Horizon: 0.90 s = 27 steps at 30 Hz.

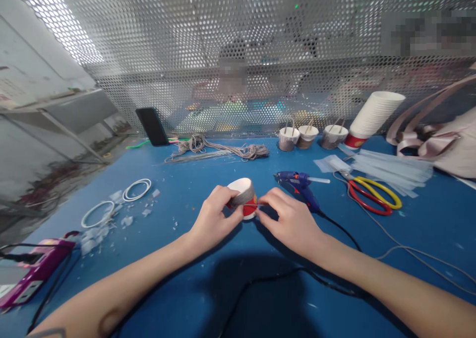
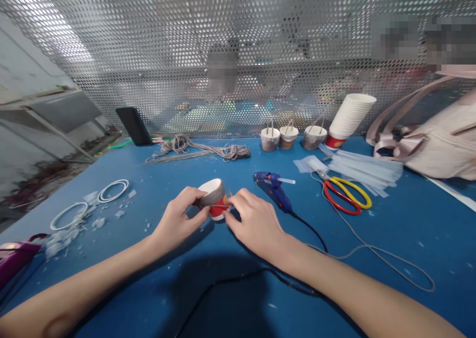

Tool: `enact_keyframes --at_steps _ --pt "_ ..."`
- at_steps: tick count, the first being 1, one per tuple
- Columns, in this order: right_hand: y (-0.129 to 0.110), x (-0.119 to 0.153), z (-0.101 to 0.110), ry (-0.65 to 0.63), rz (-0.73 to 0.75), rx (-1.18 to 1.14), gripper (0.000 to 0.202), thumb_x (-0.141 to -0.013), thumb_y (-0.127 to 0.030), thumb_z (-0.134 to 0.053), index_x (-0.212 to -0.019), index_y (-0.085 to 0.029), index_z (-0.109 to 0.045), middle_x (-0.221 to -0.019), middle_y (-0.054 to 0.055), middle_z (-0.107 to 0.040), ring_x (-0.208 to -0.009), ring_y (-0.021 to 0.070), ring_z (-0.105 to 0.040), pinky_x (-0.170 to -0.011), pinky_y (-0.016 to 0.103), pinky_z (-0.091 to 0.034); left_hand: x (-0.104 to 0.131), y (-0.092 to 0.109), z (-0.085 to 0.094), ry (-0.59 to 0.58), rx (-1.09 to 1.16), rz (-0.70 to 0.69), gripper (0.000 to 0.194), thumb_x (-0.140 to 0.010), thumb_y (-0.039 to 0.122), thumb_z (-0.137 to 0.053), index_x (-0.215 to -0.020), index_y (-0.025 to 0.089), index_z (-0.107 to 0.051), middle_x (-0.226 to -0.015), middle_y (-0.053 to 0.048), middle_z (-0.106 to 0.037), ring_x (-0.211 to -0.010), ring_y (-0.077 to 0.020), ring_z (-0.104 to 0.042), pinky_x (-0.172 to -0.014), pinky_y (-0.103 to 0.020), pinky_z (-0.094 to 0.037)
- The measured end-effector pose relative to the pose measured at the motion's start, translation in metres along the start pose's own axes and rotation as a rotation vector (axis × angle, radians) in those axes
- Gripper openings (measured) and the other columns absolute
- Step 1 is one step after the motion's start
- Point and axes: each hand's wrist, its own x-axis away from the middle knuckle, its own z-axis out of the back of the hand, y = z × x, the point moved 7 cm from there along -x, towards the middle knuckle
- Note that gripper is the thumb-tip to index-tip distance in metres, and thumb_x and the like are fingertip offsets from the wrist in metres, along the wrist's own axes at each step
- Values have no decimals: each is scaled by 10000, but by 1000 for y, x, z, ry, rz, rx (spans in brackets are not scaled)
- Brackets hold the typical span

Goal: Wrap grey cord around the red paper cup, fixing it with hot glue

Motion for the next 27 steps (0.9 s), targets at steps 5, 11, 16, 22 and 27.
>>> enact_keyframes --at_steps 5,11,16,22,27 --pt "-5 0 10 60 63 -77 180 -895 -229 -488 -864 -199 -662 -818 37 -639 -773 155 -598 -721 289 -458 2 5 -3 15 -60 -109 84 -744 141 -542 -821 173 -550 -697 2 -572 -673 -138 -496 -600 -242 -414" --pt "-9 -2 18 86 70 -150 151 -882 -204 -507 -858 -194 -656 -816 34 -641 -761 155 -590 -706 292 -450 2 8 -1 22 -53 -114 29 -761 141 -539 -748 167 -540 -650 7 -552 -650 -134 -480 -571 -228 -390" --pt "-41 22 13 -85 320 -39 176 -892 -236 -477 -846 -190 -641 -789 49 -653 -716 166 -579 -648 304 -426 0 1 3 42 -28 -36 28 -737 149 -533 -741 177 -535 -675 7 -545 -651 -133 -486 -584 -234 -402" --pt "-50 68 27 -163 510 108 223 -856 -392 -515 -911 -222 -649 -724 63 -657 -646 189 -572 -606 327 -424 -4 -11 8 88 21 63 46 -731 172 -520 -759 179 -557 -688 14 -521 -628 -121 -489 -598 -239 -415" --pt "40 44 72 74 -67 78 384 -915 -395 -375 -659 -206 -589 -581 29 -589 -534 157 -536 -560 302 -409 -4 -14 8 104 64 63 68 -738 195 -517 -786 179 -562 -718 5 -548 -647 -125 -510 -608 -245 -421"
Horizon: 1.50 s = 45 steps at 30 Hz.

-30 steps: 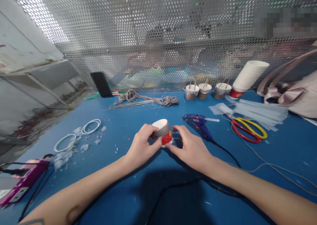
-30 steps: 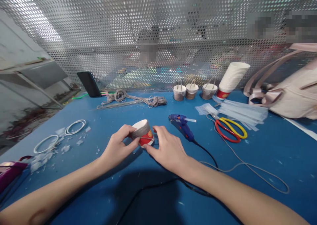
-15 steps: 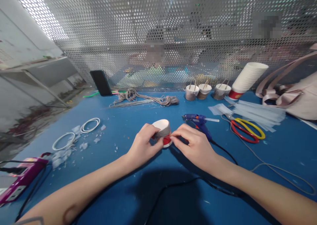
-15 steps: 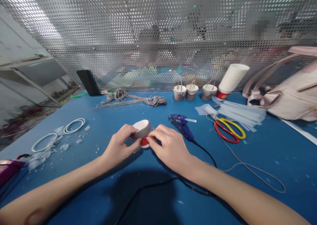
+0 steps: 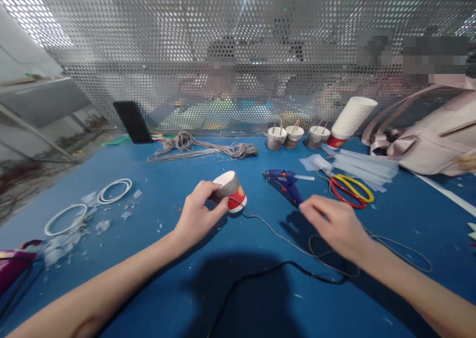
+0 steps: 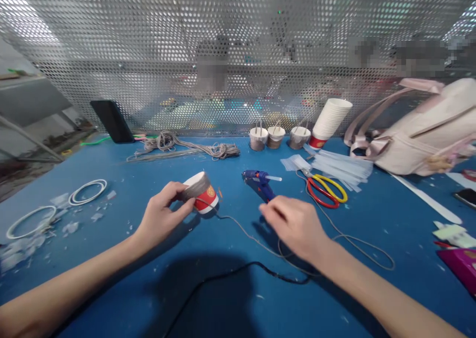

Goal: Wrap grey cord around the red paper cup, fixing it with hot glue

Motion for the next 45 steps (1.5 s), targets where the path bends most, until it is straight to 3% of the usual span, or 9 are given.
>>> enact_keyframes --at_steps 2,5,9,15,20,25,30,38,45 --pt "37 -11 -1 20 -226 2 337 -869 -454 -431 -705 -203 -584 -628 26 -609 -562 172 -559 -550 302 -424 1 1 -2 -2 4 -11 53 -739 194 -515 -772 179 -553 -704 10 -536 -632 -121 -499 -596 -241 -415" --pt "60 -26 -21 -50 -315 -53 328 -773 -462 -547 -907 -171 -615 -854 86 -678 -734 222 -630 -642 341 -483 4 3 -6 -23 14 -24 39 -742 179 -514 -764 174 -547 -695 9 -528 -631 -120 -495 -590 -238 -408" --pt "66 -39 -48 -112 -386 -92 329 -752 -401 -576 -931 -133 -644 -857 113 -695 -779 255 -646 -715 393 -497 8 5 -11 -63 22 -34 59 -751 168 -522 -798 163 -557 -714 -3 -539 -655 -125 -504 -609 -245 -417" --pt "67 -49 -58 -71 -395 -145 244 -755 -325 -548 -863 -140 -666 -822 95 -705 -846 269 -648 -775 405 -493 10 0 -16 -99 18 -34 109 -733 149 -537 -838 159 -564 -750 -11 -558 -673 -126 -517 -623 -246 -437" --pt "45 -35 -52 -33 -329 -239 203 -767 -314 -506 -831 -193 -655 -857 59 -711 -871 241 -653 -811 368 -492 9 -4 -16 -77 23 -4 85 -735 167 -541 -815 161 -569 -724 -4 -546 -641 -117 -514 -605 -238 -444" --pt "6 -11 -51 -98 -265 -382 215 -805 -412 -542 -745 -207 -566 -591 -21 -603 -543 145 -574 -527 254 -474 9 -7 -15 -53 7 13 68 -741 162 -539 -799 171 -573 -708 1 -539 -642 -118 -511 -600 -235 -437" --pt "-23 -3 -54 -161 -96 -379 250 -834 -416 -516 -705 -202 -537 -558 -46 -511 -472 96 -448 -457 215 -388 11 -6 -14 -44 -15 -3 94 -744 136 -540 -825 172 -573 -718 2 -543 -656 -121 -507 -610 -237 -431" --pt "-26 -2 -55 -106 -52 -366 225 -840 -386 -535 -719 -197 -543 -555 -47 -508 -464 87 -437 -450 210 -365 13 1 -14 -39 -57 -68 62 -769 142 -536 -818 174 -555 -710 2 -538 -675 -131 -497 -612 -242 -421" --pt "-34 2 -60 -23 146 -318 150 -842 -324 -556 -777 -189 -538 -598 -38 -542 -455 76 -464 -460 204 -368 13 1 -15 -33 -52 -83 69 -761 131 -549 -811 178 -553 -705 7 -548 -681 -131 -501 -613 -238 -419"
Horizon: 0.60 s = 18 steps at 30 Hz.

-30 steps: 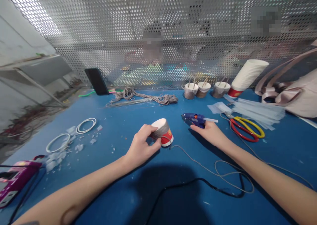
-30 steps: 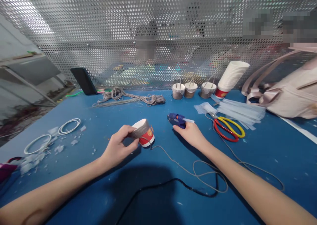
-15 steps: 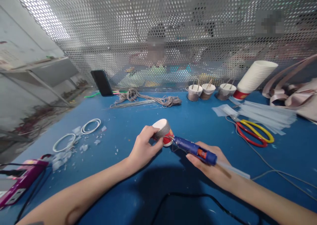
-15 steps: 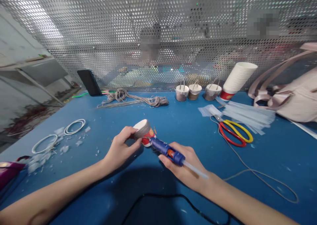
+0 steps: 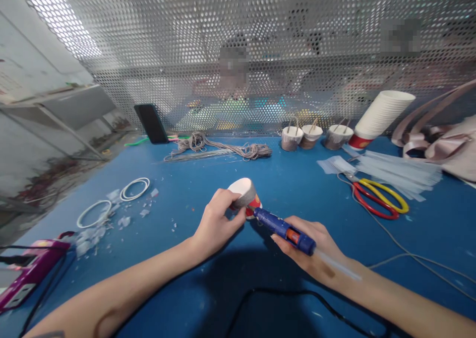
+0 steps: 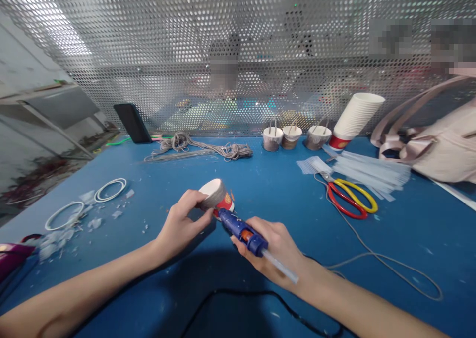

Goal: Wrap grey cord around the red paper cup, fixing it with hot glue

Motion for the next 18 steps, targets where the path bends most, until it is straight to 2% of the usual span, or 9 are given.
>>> enact_keyframes --at_steps 5,13,18 --pt "-2 0 5 37 50 50 136 -854 -312 -542 -818 -181 -542 -613 -26 -568 -465 81 -514 -465 197 -384 0 0 1 -11 -6 9 74 -762 134 -545 -819 180 -552 -714 4 -544 -678 -133 -496 -617 -244 -420" --pt "-8 -2 6 45 83 79 155 -863 -320 -516 -791 -185 -537 -581 -25 -564 -436 82 -505 -439 195 -389 0 0 2 2 7 9 83 -752 122 -545 -812 179 -544 -711 11 -531 -669 -124 -493 -611 -238 -414" --pt "-3 -2 10 57 34 84 174 -860 -345 -527 -795 -184 -550 -583 -27 -562 -435 84 -495 -438 199 -382 -2 -2 2 -10 44 46 77 -744 136 -535 -805 177 -558 -705 9 -534 -653 -120 -496 -607 -239 -415"
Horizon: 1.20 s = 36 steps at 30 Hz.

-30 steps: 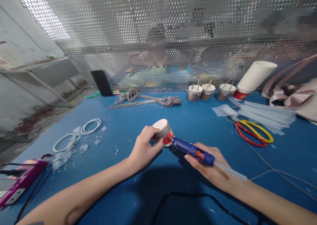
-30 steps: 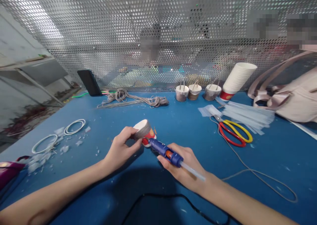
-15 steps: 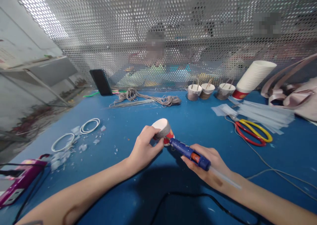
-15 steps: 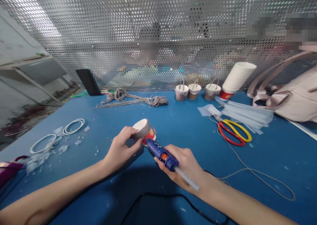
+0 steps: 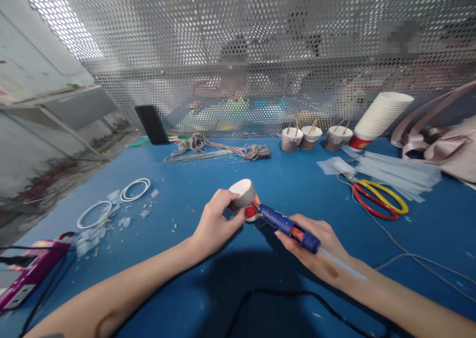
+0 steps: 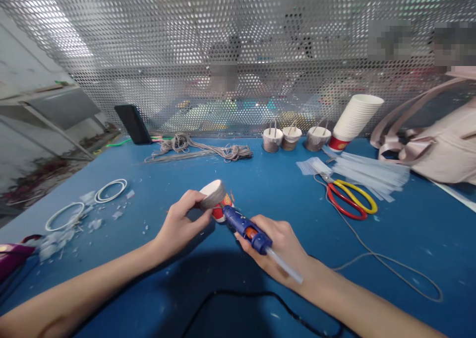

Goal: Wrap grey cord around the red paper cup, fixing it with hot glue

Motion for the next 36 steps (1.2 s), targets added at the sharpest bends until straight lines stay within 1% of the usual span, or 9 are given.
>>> enact_keyframes --at_steps 4,11,16,23,26,28,30,34,36 --pt "2 0 1 -25 -52 -1 175 -863 -345 -522 -789 -190 -551 -578 -29 -558 -438 87 -492 -445 203 -385 -1 0 0 -4 16 30 60 -733 143 -532 -775 178 -557 -695 14 -530 -637 -115 -490 -595 -232 -411" --pt "-1 1 -5 -34 6 -11 151 -853 -330 -530 -786 -194 -537 -597 -15 -566 -459 99 -501 -463 221 -385 0 0 1 12 47 23 81 -729 128 -531 -791 170 -563 -701 13 -534 -621 -104 -498 -587 -226 -418" --pt "5 0 0 -26 -63 -26 160 -857 -336 -535 -798 -188 -550 -588 -23 -562 -454 91 -500 -458 206 -381 -1 2 2 19 43 16 46 -721 136 -536 -750 170 -547 -680 21 -522 -608 -102 -483 -578 -222 -413" --pt "-7 -1 -8 -50 24 -16 191 -857 -325 -509 -737 -178 -533 -558 -21 -543 -438 91 -490 -442 213 -374 -2 4 3 29 41 5 58 -710 124 -534 -745 168 -548 -681 17 -524 -605 -101 -482 -567 -216 -415" --pt "-6 0 -6 -38 20 -22 188 -854 -334 -515 -747 -181 -538 -567 -18 -557 -444 92 -500 -448 215 -382 -2 4 3 24 35 5 58 -710 127 -534 -744 173 -544 -682 17 -524 -610 -104 -483 -576 -221 -416" --pt "-2 0 -3 -16 -21 -25 181 -848 -346 -527 -773 -184 -550 -577 -21 -562 -444 89 -491 -452 215 -386 -2 3 3 23 34 5 56 -711 130 -532 -743 176 -538 -678 20 -519 -611 -105 -483 -583 -226 -417" --pt "4 0 0 -27 -100 -42 189 -845 -362 -532 -766 -192 -555 -572 -30 -553 -444 85 -471 -448 211 -383 -2 2 3 21 41 7 52 -715 137 -530 -747 177 -530 -681 19 -518 -614 -107 -485 -586 -228 -418" --pt "12 -4 4 -72 -266 -105 285 -832 -381 -531 -611 -207 -484 -513 -47 -489 -434 84 -427 -423 211 -372 -1 -2 2 -9 72 45 51 -726 150 -523 -770 176 -525 -709 12 -529 -632 -110 -498 -586 -227 -421" --pt "14 -6 5 -74 -316 -142 304 -824 -383 -530 -586 -208 -460 -515 -45 -484 -446 89 -434 -423 215 -379 0 -5 1 -32 87 67 58 -729 149 -519 -781 172 -528 -721 7 -532 -644 -113 -504 -594 -231 -426"
